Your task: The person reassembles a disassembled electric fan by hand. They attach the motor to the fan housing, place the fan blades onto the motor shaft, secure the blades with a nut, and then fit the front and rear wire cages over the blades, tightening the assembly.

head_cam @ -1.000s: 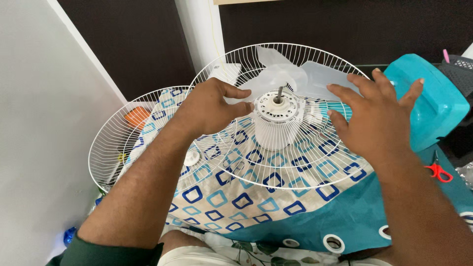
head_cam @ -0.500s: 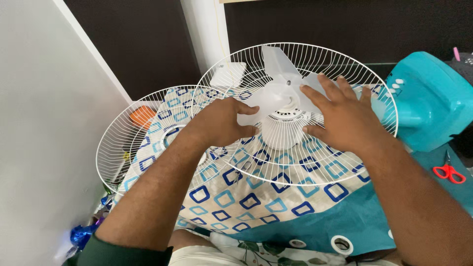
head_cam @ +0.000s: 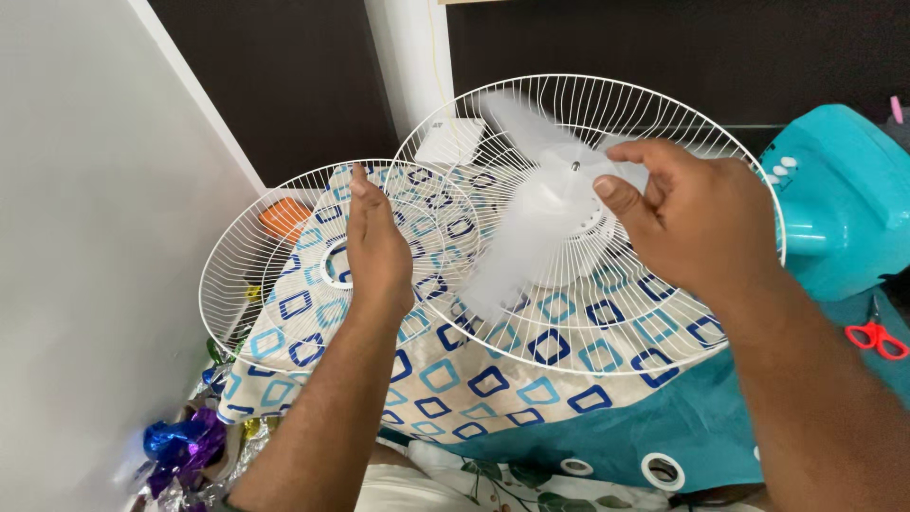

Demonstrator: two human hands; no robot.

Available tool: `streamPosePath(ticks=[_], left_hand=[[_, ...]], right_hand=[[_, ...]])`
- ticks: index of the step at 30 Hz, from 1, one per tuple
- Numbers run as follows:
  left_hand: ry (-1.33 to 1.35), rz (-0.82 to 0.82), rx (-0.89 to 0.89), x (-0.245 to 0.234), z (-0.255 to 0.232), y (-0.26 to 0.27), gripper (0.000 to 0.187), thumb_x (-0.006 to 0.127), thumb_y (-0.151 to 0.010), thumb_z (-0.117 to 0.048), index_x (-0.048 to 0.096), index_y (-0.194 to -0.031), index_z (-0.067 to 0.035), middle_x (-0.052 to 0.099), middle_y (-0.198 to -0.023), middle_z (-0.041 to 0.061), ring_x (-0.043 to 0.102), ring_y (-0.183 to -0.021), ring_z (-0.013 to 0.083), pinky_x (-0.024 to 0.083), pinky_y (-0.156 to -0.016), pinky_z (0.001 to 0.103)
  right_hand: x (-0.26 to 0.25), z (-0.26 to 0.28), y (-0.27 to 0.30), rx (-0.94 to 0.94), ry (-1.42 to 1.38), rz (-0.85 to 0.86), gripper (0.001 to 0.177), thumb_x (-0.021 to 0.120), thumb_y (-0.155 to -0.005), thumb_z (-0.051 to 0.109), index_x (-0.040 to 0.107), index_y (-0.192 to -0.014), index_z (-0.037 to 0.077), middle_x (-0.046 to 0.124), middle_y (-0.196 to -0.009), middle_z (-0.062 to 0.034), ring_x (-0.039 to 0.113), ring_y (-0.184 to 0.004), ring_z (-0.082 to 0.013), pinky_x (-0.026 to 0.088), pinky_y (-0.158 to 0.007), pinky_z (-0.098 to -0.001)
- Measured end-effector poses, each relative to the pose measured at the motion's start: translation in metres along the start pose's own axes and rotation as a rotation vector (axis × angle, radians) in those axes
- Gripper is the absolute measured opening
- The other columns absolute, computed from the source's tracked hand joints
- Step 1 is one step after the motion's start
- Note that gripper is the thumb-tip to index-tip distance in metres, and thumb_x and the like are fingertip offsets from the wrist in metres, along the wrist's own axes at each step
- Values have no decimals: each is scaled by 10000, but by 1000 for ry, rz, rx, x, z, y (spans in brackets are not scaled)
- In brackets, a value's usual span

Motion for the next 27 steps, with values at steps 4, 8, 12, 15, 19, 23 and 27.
streamPosePath(ticks=[4,8,12,15,19,23,27], left_hand=[[-48,32,41,2,7,0,912,264,-962,-710,238,-1618,-77,216,-1687,225,221,-1560,369,225,-1224,547],[-59,41,-10,2,13,2,933,275,-963,-708,285,-1587,-15,276,-1672,222,251,-1560,359,244,-1221,518],[-83,28,-101,0,19,8,928,275,-942,-707,302,-1582,-34,292,-1655,209,266,-1543,352,277,-1199,514],[-76,38,-115,-2,20,8,927,277,-946,-709,292,-1578,-30,280,-1661,206,263,-1545,353,287,-1204,514],[-94,72,-68,-5,18,6,908,255,-956,-698,285,-1594,-52,245,-1674,204,210,-1555,356,219,-1208,518],[-115,25,-29,-31,18,-3,864,248,-972,-669,335,-1588,-70,317,-1637,221,288,-1517,373,261,-1191,524],[-223,-69,21,-72,29,-16,683,424,-1009,-531,526,-1465,-34,614,-1437,223,575,-1361,347,439,-1114,456]], right_hand=[[-2,16,12,-298,-90,-273,568,655,-921,545,660,-1341,163,684,-1271,-121,638,-1134,-285,524,-908,-493],[33,18,3,-381,109,-38,761,589,-840,628,503,-1518,292,342,-1612,-131,259,-1474,-377,223,-1065,-680],[57,18,6,-356,104,154,781,507,-837,743,472,-1526,375,217,-1697,-59,106,-1571,-334,106,-1137,-674],[60,19,5,-366,174,136,813,470,-812,773,471,-1522,376,219,-1698,-51,105,-1561,-333,112,-1134,-669],[59,19,6,-344,173,162,833,490,-786,772,470,-1520,378,215,-1694,-57,97,-1558,-332,98,-1130,-658],[54,23,8,-380,154,120,828,507,-795,771,497,-1507,349,243,-1681,-85,116,-1558,-350,100,-1152,-642],[52,31,12,-367,134,117,846,549,-749,755,517,-1489,348,269,-1668,-92,129,-1548,-367,100,-1150,-635]])
Point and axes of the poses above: each hand's wrist, its own y-axis away from the middle knuckle, its own x-axis out of the palm, z = x × y, the point moved 5 cm from there along -y, towards the middle knuckle
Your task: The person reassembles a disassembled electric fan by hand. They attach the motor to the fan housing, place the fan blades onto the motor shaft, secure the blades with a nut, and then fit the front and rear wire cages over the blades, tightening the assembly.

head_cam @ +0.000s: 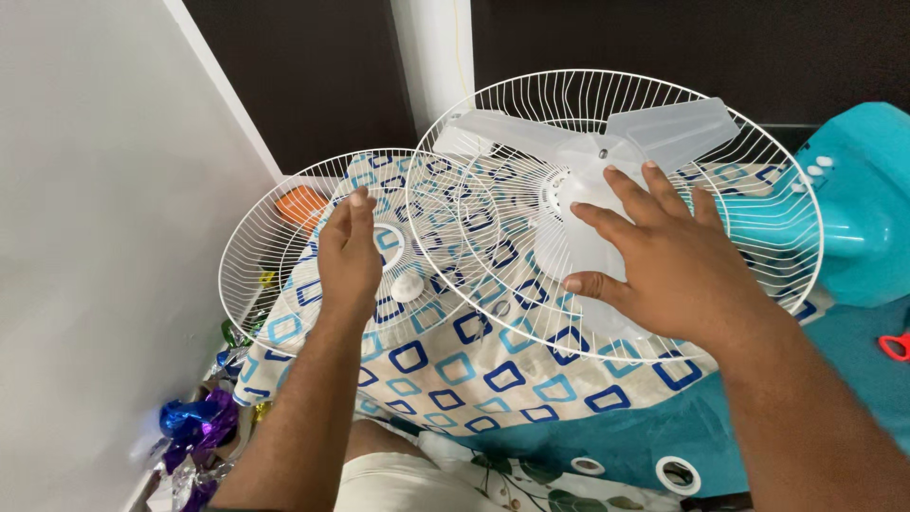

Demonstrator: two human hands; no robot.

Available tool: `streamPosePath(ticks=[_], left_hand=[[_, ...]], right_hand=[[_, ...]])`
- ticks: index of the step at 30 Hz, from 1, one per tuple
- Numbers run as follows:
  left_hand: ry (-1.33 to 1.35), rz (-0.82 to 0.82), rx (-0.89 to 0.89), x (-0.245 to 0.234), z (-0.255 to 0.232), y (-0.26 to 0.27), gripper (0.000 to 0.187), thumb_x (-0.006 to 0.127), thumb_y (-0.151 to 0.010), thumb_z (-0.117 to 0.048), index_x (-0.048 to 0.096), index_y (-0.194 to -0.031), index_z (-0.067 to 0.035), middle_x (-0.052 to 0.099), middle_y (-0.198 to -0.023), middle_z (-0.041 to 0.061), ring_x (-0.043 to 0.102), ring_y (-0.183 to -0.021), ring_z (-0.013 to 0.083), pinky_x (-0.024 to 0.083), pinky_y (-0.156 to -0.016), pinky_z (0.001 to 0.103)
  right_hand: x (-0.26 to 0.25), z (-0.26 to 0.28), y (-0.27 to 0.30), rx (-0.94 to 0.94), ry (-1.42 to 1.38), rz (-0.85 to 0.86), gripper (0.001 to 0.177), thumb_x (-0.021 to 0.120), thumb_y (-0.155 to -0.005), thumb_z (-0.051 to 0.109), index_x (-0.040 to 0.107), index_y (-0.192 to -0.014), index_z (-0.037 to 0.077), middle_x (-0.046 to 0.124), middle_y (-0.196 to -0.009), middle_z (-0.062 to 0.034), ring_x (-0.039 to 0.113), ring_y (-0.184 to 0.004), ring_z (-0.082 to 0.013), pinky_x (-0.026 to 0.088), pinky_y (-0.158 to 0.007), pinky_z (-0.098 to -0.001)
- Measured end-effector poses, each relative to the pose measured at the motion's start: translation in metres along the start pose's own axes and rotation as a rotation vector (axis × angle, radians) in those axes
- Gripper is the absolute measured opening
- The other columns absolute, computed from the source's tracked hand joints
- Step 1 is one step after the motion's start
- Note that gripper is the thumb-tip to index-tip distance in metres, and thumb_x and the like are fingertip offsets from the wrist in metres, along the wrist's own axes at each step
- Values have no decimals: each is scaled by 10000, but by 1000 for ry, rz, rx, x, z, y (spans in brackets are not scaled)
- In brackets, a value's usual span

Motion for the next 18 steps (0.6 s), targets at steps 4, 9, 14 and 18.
streamPosePath(ticks=[4,9,14,18], left_hand=[[-587,135,-22,-18,34,-3,492,663,-945,-344,646,-1377,-109,713,-1308,134,731,-1148,286,557,-972,375],[-1078,490,86,2,74,-1,521,791,-829,-301,675,-1326,-194,715,-1211,134,665,-1132,332,522,-967,423],[-1076,391,-76,-4,82,-21,401,785,-861,-328,740,-1214,-143,755,-1164,114,725,-1078,298,563,-955,421],[-757,-33,-40,-30,43,-35,377,753,-930,-318,715,-1197,-55,744,-1151,160,729,-1016,304,552,-916,435]], right_hand=[[-11,14,8,-82,-51,-69,832,600,-750,713,557,-1462,285,341,-1631,-133,179,-1527,-400,135,-1159,-682],[-17,18,10,-78,-146,-37,784,679,-749,664,613,-1411,249,517,-1523,-98,342,-1441,-326,214,-1165,-580],[-27,-2,15,-44,-152,-165,640,748,-768,582,705,-1270,189,670,-1312,-107,527,-1326,-325,372,-1101,-521],[-34,-27,17,17,-174,-248,541,775,-802,545,767,-1175,154,735,-1217,-117,635,-1226,-303,490,-1034,-469]])
Point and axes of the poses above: each hand's wrist, its own y-axis away from the middle knuckle, its own x-axis out of the palm, z = x × y, the point moved 5 cm from there along -y, towards the middle knuckle
